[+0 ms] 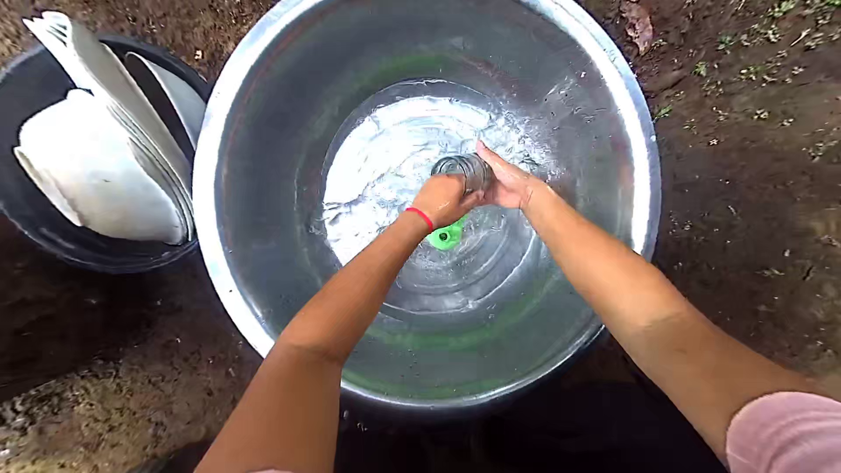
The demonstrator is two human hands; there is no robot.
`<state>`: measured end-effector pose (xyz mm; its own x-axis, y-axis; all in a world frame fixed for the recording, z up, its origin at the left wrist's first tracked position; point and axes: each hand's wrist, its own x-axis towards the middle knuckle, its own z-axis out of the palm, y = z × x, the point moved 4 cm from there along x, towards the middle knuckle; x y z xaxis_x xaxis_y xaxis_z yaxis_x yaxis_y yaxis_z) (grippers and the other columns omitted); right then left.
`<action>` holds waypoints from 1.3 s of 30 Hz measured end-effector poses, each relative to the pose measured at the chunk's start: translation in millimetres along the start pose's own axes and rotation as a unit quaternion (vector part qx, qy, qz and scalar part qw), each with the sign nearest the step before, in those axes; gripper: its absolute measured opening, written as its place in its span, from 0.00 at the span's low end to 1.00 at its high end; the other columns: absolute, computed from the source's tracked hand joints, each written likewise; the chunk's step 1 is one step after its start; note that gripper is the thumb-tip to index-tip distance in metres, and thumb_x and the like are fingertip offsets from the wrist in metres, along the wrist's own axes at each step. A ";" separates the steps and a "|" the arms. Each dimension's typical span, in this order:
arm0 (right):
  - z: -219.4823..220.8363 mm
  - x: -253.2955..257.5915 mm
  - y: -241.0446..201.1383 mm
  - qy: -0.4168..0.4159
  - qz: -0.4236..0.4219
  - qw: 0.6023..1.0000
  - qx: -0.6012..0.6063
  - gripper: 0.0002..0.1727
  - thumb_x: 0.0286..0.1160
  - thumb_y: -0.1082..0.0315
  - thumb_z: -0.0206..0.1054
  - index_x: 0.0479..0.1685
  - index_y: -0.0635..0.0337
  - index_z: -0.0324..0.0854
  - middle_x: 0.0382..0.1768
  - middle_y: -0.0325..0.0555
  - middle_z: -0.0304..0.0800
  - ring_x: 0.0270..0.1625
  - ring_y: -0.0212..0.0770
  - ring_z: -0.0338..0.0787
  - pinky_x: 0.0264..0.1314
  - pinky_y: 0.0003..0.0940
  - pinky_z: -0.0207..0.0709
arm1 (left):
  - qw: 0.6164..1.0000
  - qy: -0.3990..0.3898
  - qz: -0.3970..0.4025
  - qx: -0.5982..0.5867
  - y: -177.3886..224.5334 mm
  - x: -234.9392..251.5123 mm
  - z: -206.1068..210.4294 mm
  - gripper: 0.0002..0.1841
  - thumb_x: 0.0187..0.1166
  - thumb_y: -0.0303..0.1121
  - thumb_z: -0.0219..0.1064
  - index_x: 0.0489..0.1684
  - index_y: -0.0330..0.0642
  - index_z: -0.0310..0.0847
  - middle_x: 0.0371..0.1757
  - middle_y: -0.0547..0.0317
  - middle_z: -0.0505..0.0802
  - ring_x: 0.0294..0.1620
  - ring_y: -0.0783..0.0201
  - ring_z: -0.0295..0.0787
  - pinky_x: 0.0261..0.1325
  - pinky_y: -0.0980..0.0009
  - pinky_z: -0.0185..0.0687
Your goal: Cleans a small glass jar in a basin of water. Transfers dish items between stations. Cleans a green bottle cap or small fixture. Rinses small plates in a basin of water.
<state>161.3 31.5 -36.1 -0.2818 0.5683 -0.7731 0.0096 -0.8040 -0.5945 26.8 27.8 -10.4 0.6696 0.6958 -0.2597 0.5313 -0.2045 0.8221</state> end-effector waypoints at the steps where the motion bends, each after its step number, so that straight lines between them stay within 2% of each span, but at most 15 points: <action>1: 1.0 2.5 0.4 -0.010 -0.045 0.999 0.020 0.38 0.92 0.36 0.30 0.83 0.53 0.63 0.60 0.50 0.85 0.56 0.43 0.88 0.56 0.42 0.84 | 0.988 0.064 -0.048 -0.132 1.8 3.6 -0.6 0.19 0.92 0.33 0.54 0.63 0.24 0.83 0.59 0.34 0.92 0.65 0.47 0.89 0.75 0.49 0.77; 3: 0.7 6.6 -5.6 0.029 -0.136 0.990 0.038 0.31 0.93 0.43 0.35 0.78 0.52 0.70 0.49 0.42 0.88 0.48 0.37 0.90 0.52 0.38 0.85 | 0.945 0.143 -0.057 -0.289 5.5 11.1 6.9 0.21 0.94 0.34 0.48 0.69 0.24 0.76 0.63 0.38 0.89 0.65 0.56 0.87 0.74 0.58 0.78; 5: -6.6 3.8 -13.3 0.081 -0.148 0.985 0.028 0.30 0.94 0.44 0.39 0.76 0.53 0.74 0.54 0.44 0.88 0.53 0.37 0.88 0.57 0.38 0.84 | 0.993 0.091 0.053 -0.058 -0.5 9.3 13.2 0.23 0.91 0.35 0.54 0.75 0.26 0.76 0.73 0.36 0.86 0.79 0.47 0.80 0.85 0.51 0.67; 7: -16.3 0.1 -17.3 0.135 -0.134 0.982 0.007 0.30 0.94 0.44 0.41 0.79 0.54 0.71 0.66 0.51 0.83 0.63 0.44 0.86 0.64 0.45 0.82 | 0.960 0.101 0.159 0.205 -31.5 -1.1 14.1 0.22 0.88 0.40 0.59 0.73 0.36 0.82 0.74 0.42 0.87 0.82 0.39 0.76 0.87 0.40 0.57; 9: -30.8 2.1 -13.5 0.199 -0.141 0.970 -0.006 0.32 0.93 0.44 0.44 0.85 0.54 0.64 0.77 0.54 0.75 0.75 0.49 0.80 0.72 0.51 0.78 | 0.946 0.210 0.081 0.232 -72.2 -23.7 0.3 0.19 0.87 0.37 0.61 0.72 0.46 0.85 0.78 0.47 0.85 0.85 0.37 0.70 0.87 0.32 0.50; 11: -41.3 8.6 -5.2 0.232 -0.173 0.957 -0.024 0.32 0.94 0.47 0.45 0.88 0.57 0.61 0.85 0.54 0.67 0.85 0.47 0.69 0.84 0.50 0.67 | 0.921 0.360 -0.146 0.037 -106.3 -45.9 -10.9 0.20 0.89 0.32 0.53 0.72 0.33 0.81 0.78 0.37 0.82 0.86 0.39 0.68 0.89 0.39 0.48; 13: -39.5 11.8 3.3 0.250 -0.212 0.944 -0.046 0.31 0.93 0.52 0.49 0.85 0.63 0.65 0.86 0.57 0.65 0.88 0.47 0.65 0.89 0.48 0.60 | 0.780 0.499 -0.268 -0.267 -110.7 -45.1 -2.0 0.22 0.94 0.30 0.44 0.71 0.25 0.77 0.71 0.41 0.86 0.76 0.58 0.79 0.84 0.63 0.64; 16: -21.0 17.1 8.7 0.238 -0.226 0.944 -0.045 0.30 0.93 0.54 0.50 0.84 0.65 0.64 0.85 0.59 0.64 0.88 0.46 0.64 0.89 0.47 0.59 | 0.621 0.410 -0.270 -0.611 -48.9 -12.1 16.6 0.22 0.96 0.41 0.35 0.65 0.37 0.72 0.48 0.57 0.86 0.43 0.68 0.84 0.50 0.72 0.82; 20: -3.8 13.5 -9.2 0.192 -0.194 0.962 0.028 0.31 0.95 0.48 0.41 0.86 0.58 0.65 0.82 0.52 0.71 0.83 0.43 0.72 0.83 0.44 0.68 | 0.928 0.272 -0.116 -0.228 15.3 -12.0 17.6 0.23 0.95 0.31 0.40 0.63 0.23 0.79 0.59 0.36 0.93 0.66 0.47 0.90 0.75 0.51 0.78; 21: -1.0 8.9 -17.0 0.180 -0.187 0.965 0.046 0.31 0.95 0.47 0.39 0.82 0.57 0.68 0.73 0.50 0.78 0.73 0.42 0.80 0.74 0.43 0.75 | 0.957 0.273 -0.035 -0.088 14.2 -19.0 15.5 0.19 0.93 0.30 0.47 0.58 0.25 0.84 0.55 0.37 0.94 0.64 0.44 0.90 0.76 0.48 0.75; 24: -2.4 -5.5 -37.2 0.131 -0.282 0.950 0.003 0.27 0.95 0.55 0.36 0.70 0.62 0.75 0.58 0.46 0.85 0.58 0.35 0.86 0.63 0.36 0.81 | 0.934 0.326 0.107 0.100 -10.2 -43.4 -1.2 0.14 0.87 0.37 0.61 0.48 0.39 0.92 0.51 0.48 0.96 0.63 0.43 0.89 0.78 0.35 0.61; 27: 3.6 -19.0 -45.8 0.115 -0.393 0.912 -0.038 0.26 0.85 0.56 0.48 0.69 0.66 0.74 0.63 0.46 0.82 0.64 0.33 0.82 0.69 0.34 0.78 | 0.947 0.306 0.064 -0.078 -1.3 -55.3 -9.4 0.23 0.87 0.44 0.57 0.66 0.35 0.86 0.64 0.47 0.92 0.75 0.44 0.78 0.82 0.41 0.54; 31: 24.0 -29.5 -48.1 0.094 -0.456 0.884 -0.045 0.26 0.82 0.56 0.51 0.66 0.69 0.75 0.59 0.44 0.83 0.60 0.29 0.84 0.67 0.29 0.79 | 0.873 0.335 0.056 -0.349 39.0 -43.8 -4.4 0.14 0.86 0.28 0.55 0.58 0.26 0.80 0.55 0.47 0.93 0.62 0.65 0.88 0.74 0.65 0.79; 36: 26.4 -39.4 -50.8 0.172 -0.249 0.953 -0.001 0.29 0.95 0.51 0.43 0.74 0.66 0.73 0.67 0.56 0.82 0.66 0.43 0.84 0.70 0.42 0.78 | 0.912 0.329 0.146 0.199 -4.4 -44.4 7.0 0.17 0.83 0.38 0.66 0.66 0.45 0.88 0.72 0.52 0.90 0.77 0.46 0.83 0.80 0.36 0.60; 39: -8.5 -26.5 -31.9 0.246 -0.122 0.958 0.081 0.36 0.92 0.38 0.41 0.85 0.56 0.65 0.71 0.58 0.80 0.66 0.53 0.85 0.64 0.53 0.81 | 0.908 0.384 -0.114 0.126 -71.0 -82.5 -11.0 0.20 0.86 0.36 0.61 0.73 0.38 0.82 0.79 0.41 0.83 0.84 0.36 0.70 0.86 0.34 0.51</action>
<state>176.6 43.5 1.5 0.2294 0.7241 -0.6504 -0.1585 -0.6315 -0.7590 -71.9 -7.5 -41.7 0.0199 0.9947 0.1011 0.7766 -0.0790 0.6250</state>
